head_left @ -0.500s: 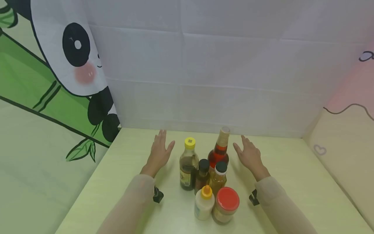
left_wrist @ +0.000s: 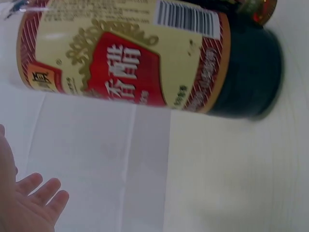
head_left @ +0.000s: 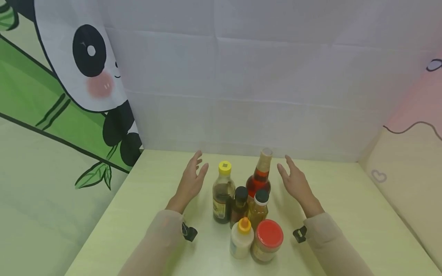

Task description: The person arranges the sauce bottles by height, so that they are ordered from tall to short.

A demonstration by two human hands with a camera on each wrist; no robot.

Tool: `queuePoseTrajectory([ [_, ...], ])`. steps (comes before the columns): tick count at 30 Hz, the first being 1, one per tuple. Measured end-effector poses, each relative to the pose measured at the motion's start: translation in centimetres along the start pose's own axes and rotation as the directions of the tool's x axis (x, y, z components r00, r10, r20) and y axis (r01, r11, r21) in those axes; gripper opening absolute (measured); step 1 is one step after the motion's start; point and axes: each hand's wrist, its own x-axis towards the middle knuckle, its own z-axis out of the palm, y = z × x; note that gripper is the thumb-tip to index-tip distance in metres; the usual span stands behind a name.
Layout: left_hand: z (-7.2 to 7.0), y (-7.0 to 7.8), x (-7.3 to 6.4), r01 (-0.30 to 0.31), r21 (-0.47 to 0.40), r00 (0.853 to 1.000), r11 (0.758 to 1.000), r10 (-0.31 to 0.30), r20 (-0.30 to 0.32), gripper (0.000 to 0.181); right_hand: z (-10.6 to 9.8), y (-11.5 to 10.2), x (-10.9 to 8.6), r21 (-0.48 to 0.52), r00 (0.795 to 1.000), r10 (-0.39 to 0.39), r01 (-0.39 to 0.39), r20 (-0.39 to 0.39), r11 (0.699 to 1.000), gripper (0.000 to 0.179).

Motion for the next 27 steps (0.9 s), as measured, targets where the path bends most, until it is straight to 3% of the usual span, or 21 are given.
queuePoseTrajectory([
  [5,0.1,1.3,-0.4,-0.043,-0.075,0.999,0.996,0.043,-0.009,0.058,-0.4,-0.8,-0.5,0.025,1.000,-0.016,0.016,-0.002,1.000,0.073],
  [16,0.5,2.6,-0.6,-0.141,-0.129,0.990,0.982,0.139,-0.028,0.049,-1.4,-2.4,-1.4,0.046,0.999,-0.050,0.051,-0.011,0.998,0.069],
  [27,0.8,4.3,-1.3,-0.213,-0.243,0.977,0.946,0.208,-0.049,0.038,-2.0,-3.9,-2.4,0.134,0.985,-0.159,0.166,-0.060,0.977,0.058],
])
